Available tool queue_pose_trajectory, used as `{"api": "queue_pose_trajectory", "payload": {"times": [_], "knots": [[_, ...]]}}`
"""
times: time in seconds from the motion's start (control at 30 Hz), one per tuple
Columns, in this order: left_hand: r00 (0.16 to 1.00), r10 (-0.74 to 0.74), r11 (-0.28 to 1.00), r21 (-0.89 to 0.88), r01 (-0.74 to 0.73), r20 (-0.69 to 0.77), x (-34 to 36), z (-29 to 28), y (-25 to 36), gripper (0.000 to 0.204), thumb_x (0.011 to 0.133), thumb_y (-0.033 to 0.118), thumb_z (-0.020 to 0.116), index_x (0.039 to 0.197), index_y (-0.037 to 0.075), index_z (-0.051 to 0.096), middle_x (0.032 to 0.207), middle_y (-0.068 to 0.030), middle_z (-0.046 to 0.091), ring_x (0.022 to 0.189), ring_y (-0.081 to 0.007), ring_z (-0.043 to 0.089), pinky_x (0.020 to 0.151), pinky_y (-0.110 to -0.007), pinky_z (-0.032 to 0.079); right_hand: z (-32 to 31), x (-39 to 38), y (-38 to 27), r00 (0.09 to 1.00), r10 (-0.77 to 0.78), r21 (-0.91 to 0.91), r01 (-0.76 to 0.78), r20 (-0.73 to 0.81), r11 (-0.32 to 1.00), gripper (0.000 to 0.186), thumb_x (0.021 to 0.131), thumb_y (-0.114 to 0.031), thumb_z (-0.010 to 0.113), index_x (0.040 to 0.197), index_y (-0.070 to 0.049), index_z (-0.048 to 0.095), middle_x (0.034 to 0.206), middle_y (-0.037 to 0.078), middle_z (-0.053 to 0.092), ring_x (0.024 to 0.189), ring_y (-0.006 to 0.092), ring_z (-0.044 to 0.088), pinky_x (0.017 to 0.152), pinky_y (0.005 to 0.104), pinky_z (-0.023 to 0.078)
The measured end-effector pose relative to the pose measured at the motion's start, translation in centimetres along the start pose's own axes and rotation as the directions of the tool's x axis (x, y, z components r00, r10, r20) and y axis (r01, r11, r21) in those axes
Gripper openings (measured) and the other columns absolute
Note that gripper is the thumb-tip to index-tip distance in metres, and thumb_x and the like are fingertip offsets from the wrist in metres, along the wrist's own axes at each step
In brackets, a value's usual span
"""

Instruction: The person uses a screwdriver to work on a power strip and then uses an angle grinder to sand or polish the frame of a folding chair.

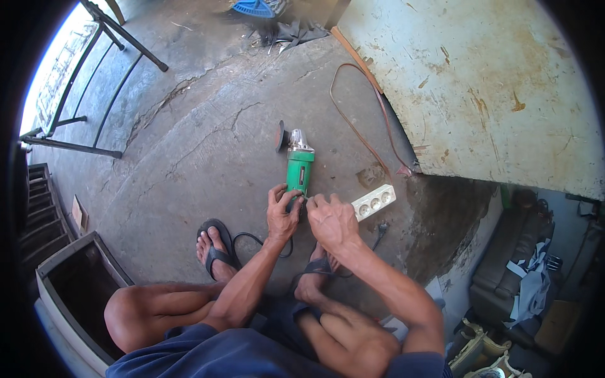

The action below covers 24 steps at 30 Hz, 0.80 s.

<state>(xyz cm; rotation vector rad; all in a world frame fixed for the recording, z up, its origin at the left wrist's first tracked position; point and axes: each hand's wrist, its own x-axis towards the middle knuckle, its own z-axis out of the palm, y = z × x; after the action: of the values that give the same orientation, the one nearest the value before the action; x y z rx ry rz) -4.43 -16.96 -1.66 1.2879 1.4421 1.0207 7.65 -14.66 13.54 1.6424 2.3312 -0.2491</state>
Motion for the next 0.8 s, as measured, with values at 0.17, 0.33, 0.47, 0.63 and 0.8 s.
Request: {"api": "queue_pose_trajectory", "payload": {"times": [0.17,0.33,0.47,0.63,0.8], "knots": [[1.0,0.0,1.0,0.023,0.0,0.009,0.0,-0.4,-0.1,0.025,0.088,0.015,0.075,0.112,0.016,0.071,0.128,-0.0186,0.056,0.113,-0.0406,0.063,0.093,-0.045,0.055,-1.6,2.3,-1.3,1.0,-0.023,0.012,0.023,0.006,1.0,0.011,0.085,-0.008,0.061,0.094,-0.002,0.059,0.092,0.018,0.063,0.08,0.0343,0.071,0.062,0.0434,0.059],[0.999,-0.037,0.999,-0.014,0.037,-0.011,-0.3,0.1,0.4,0.026,0.089,0.016,0.073,0.114,0.017,0.07,0.13,-0.0178,0.054,0.113,-0.0405,0.063,0.092,-0.046,0.055,-2.3,3.7,-1.3,0.967,-0.081,-0.06,0.098,0.242,0.993,0.018,0.086,-0.011,0.061,0.099,0.002,0.061,0.093,0.021,0.066,0.075,0.0319,0.073,0.064,0.0395,0.06],[0.997,-0.073,0.997,-0.028,0.072,-0.037,-0.5,0.7,0.6,0.026,0.089,0.014,0.072,0.114,0.017,0.069,0.13,-0.0178,0.054,0.113,-0.0408,0.063,0.091,-0.046,0.055,-2.4,3.8,-0.3,0.976,0.016,0.011,-0.019,0.215,1.0,0.022,0.086,-0.012,0.061,0.102,0.003,0.061,0.094,0.025,0.068,0.078,0.0367,0.073,0.066,0.0422,0.06],[0.993,-0.116,0.993,-0.031,0.116,-0.013,-0.4,0.0,0.6,0.027,0.088,0.013,0.073,0.114,0.016,0.069,0.131,-0.0181,0.053,0.114,-0.0404,0.062,0.093,-0.046,0.054,-2.9,3.9,0.1,0.9,-0.002,-0.034,0.019,0.435,0.999,0.026,0.087,-0.019,0.065,0.098,0.003,0.057,0.092,0.027,0.068,0.078,0.0426,0.071,0.064,0.0495,0.058],[0.996,-0.093,0.995,-0.048,0.092,-0.018,-0.5,0.2,0.7,0.026,0.089,0.014,0.071,0.115,0.017,0.069,0.131,-0.0185,0.053,0.111,-0.0418,0.062,0.09,-0.047,0.055,-1.5,3.2,-0.2,0.973,0.02,-0.018,-0.017,0.23,1.0,0.024,0.088,-0.018,0.063,0.1,0.003,0.057,0.092,0.026,0.069,0.076,0.0421,0.071,0.065,0.051,0.057]]}}
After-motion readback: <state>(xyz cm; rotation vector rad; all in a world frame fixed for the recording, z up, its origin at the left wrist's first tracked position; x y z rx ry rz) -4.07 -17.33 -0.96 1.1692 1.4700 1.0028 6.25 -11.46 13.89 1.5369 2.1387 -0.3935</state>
